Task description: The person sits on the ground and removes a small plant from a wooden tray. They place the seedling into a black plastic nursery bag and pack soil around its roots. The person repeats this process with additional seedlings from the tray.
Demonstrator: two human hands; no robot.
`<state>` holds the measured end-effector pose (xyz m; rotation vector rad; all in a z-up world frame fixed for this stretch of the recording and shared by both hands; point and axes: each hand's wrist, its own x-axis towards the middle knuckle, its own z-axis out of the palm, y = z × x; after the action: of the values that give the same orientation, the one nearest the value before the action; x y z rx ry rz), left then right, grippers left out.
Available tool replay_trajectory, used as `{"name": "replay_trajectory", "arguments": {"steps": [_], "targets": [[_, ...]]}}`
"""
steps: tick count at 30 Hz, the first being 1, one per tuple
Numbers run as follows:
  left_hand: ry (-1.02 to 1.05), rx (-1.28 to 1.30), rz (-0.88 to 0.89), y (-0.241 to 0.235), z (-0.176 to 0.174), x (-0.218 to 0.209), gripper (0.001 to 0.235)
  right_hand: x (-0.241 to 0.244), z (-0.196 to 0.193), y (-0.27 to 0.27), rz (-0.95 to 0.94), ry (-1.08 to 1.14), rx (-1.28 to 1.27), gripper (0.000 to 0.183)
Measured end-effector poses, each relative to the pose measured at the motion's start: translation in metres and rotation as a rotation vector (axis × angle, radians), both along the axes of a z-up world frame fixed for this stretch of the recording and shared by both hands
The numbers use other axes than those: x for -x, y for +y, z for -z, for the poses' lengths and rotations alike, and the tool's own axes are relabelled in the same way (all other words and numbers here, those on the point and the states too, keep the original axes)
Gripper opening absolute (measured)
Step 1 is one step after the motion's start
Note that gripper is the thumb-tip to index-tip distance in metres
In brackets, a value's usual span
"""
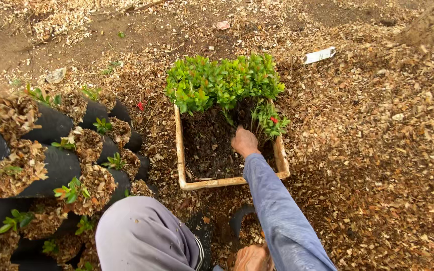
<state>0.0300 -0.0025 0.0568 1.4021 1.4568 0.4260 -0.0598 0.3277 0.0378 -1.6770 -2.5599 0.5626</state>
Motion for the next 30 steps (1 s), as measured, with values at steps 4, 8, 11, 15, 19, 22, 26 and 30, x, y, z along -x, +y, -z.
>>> {"name": "replay_trajectory", "arguments": {"steps": [4, 8, 11, 15, 19, 22, 26, 30], "targets": [[-0.035, -0.145, -0.053, -0.003, 0.005, 0.005, 0.034, -0.01, 0.024, -0.01, -0.053, -0.114, -0.076, 0.021], [-0.15, -0.325, -0.124, -0.008, -0.025, 0.015, 0.038, -0.034, 0.032, -0.037, -0.289, 0.006, -0.286, 0.011], [-0.09, -0.214, -0.085, -0.001, -0.046, 0.021, 0.041, -0.05, 0.031, -0.043, -0.112, 0.144, -0.259, 0.02], [-0.042, -0.172, -0.149, 0.004, -0.047, 0.025, 0.045, -0.068, 0.025, -0.03, 0.415, 0.348, -0.182, 0.027], [-0.129, -0.38, -0.217, -0.005, -0.033, 0.021, 0.034, -0.082, 0.013, -0.025, 0.687, 0.247, 0.206, 0.046], [-0.132, -0.286, -0.136, -0.006, -0.025, 0.016, 0.026, -0.064, 0.006, -0.031, 0.715, 0.368, 0.136, 0.067], [-0.09, -0.216, -0.133, 0.0, -0.03, 0.02, 0.029, -0.046, -0.002, -0.032, 0.62, 0.327, 0.047, 0.083], [0.079, -0.128, -0.339, 0.031, -0.03, 0.039, 0.026, -0.065, 0.002, -0.032, 0.617, 0.62, 0.17, 0.079]]}}
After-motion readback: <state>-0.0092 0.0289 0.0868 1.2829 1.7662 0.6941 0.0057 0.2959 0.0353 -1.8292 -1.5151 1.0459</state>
